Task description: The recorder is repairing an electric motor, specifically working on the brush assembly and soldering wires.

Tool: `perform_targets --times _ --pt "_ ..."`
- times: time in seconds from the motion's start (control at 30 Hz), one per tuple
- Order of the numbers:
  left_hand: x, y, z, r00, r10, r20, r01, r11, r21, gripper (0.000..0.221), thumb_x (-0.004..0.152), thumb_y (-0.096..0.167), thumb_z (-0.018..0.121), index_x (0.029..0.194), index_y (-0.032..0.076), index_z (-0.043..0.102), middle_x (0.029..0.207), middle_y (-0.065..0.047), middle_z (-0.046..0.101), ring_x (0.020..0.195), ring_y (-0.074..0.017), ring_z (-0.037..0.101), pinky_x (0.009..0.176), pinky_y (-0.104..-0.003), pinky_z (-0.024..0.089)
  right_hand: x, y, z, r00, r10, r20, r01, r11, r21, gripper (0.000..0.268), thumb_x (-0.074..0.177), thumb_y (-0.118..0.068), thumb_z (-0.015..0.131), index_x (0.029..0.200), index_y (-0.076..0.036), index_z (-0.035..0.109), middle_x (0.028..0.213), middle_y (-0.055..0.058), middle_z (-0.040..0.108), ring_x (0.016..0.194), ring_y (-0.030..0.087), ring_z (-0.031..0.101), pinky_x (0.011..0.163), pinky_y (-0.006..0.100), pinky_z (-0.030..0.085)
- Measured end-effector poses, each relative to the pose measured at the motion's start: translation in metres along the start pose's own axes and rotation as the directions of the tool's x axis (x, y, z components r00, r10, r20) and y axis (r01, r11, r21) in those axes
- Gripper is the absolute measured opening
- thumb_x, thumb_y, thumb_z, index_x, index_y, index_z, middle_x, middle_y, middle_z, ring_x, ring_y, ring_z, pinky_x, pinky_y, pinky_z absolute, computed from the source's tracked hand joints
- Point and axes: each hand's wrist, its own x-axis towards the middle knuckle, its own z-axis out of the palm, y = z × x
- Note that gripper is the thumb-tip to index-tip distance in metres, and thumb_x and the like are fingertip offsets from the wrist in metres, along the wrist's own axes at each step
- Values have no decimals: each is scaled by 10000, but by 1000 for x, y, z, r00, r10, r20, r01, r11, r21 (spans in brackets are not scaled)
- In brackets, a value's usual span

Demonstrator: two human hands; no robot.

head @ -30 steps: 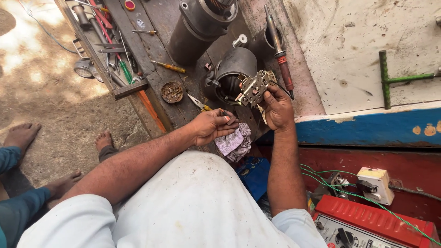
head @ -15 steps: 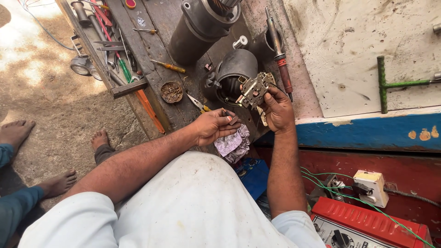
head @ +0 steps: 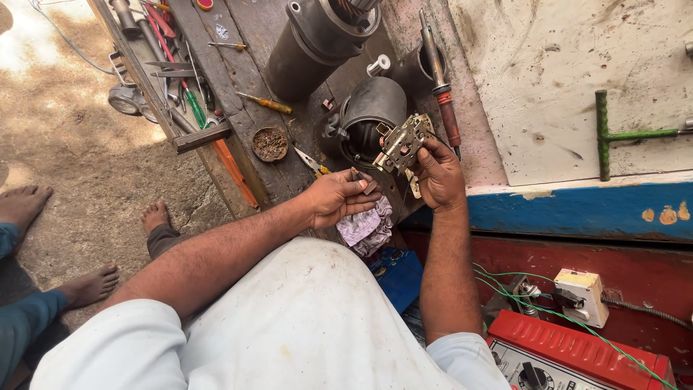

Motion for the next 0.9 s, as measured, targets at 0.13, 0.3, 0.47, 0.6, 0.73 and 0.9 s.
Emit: perform_targets --times 0.13,0.3,0.47,0.6,0.73,0.9 --pt "2 1 -2 1000 -4 2 4 1000 1 165 1069 137 480 1185 51 560 1180 -145 675 1172 -260 690 1040 -400 590 0 -1 1 1000 4 -18 -4 1000 -13 194 1023 -54 667 1206 -67 729 1186 127 749 1111 226 727 969 395 618" --pt "1 4 -1 1000 -3 -7 3 1000 8 151 1067 135 486 1172 52 556 1174 -129 663 1174 -252 686 1044 -395 592 0 2 -2 1000 -1 -17 1 1000 5 190 1034 -37 659 1210 -58 729 1194 136 747 1117 231 726 981 393 614" --pt "-10 8 -3 999 7 -44 -1 990 138 167 1055 135 531 1189 38 560 1178 -135 662 1142 -238 690 1038 -379 600 -1 4 -4 1000 0 -11 1 999 53 189 1032 -32 663 1205 -67 732 1199 126 747 1121 229 724 1000 393 610" --pt "-35 23 -10 980 91 -180 -11 915 403 243 997 136 603 1208 16 606 1173 -153 694 1084 -246 713 982 -361 620 -4 10 -13 1000 -7 -23 9 995 101 193 1032 -28 674 1207 -72 740 1191 124 751 1115 235 725 991 402 606" --pt "-79 43 -36 928 230 -294 -47 853 519 295 978 157 648 1217 -15 631 1201 -156 685 1086 -237 698 958 -361 616 -2 -14 0 997 -71 -18 73 984 161 201 1015 -35 692 1199 -102 737 1201 120 751 1125 244 730 987 416 616" --pt "-132 61 -71 778 295 -554 -106 932 347 366 966 123 619 1287 -42 563 1257 -155 673 1167 -251 681 999 -365 601 18 -72 -8 958 -288 -8 284 939 195 211 1044 -60 696 1250 -83 735 1205 124 746 1098 258 736 999 449 616"
